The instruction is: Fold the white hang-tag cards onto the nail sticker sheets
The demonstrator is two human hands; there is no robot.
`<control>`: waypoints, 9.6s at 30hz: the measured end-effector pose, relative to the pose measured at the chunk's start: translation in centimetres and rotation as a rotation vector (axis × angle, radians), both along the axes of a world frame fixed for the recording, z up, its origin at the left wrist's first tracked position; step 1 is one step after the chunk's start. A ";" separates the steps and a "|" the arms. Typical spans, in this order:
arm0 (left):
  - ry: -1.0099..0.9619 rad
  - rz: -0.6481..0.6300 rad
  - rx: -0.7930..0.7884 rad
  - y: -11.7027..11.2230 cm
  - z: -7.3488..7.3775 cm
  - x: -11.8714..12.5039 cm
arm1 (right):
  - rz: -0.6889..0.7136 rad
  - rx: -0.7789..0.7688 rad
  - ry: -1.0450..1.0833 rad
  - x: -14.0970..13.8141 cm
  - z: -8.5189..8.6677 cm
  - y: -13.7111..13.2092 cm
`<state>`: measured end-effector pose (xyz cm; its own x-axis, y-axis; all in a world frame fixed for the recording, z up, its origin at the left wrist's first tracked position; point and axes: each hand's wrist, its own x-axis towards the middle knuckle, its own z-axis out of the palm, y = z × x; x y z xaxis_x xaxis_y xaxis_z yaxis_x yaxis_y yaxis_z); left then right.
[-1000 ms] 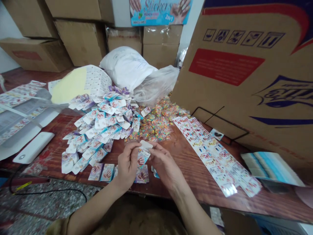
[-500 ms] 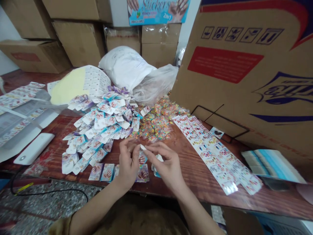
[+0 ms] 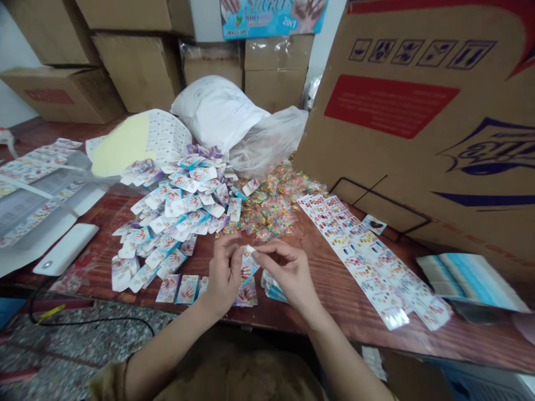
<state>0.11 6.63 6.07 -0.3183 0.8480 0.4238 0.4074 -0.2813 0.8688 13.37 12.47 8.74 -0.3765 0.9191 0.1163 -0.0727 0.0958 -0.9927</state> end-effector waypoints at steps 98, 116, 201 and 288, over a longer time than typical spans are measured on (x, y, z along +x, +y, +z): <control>-0.516 -0.264 -0.479 1.7 3.8 -0.9 | -0.453 0.119 -1.367 17.3 -8.6 13.4; -0.660 -0.236 -0.545 2.1 4.0 0.8 | -0.618 0.300 -0.916 18.2 -6.4 13.5; 0.613 0.047 -0.499 -2.9 1.6 -2.9 | 0.064 0.632 -0.497 0.4 0.6 -0.7; 0.040 -0.105 -0.324 -1.4 0.2 -2.5 | 0.143 0.517 -0.285 -0.9 1.5 -0.5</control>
<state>-2.34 5.24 6.24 -0.2110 0.9678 0.1375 0.4263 -0.0355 0.9039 12.47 12.01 10.26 -0.5744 0.7082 0.4105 0.1415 0.5799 -0.8023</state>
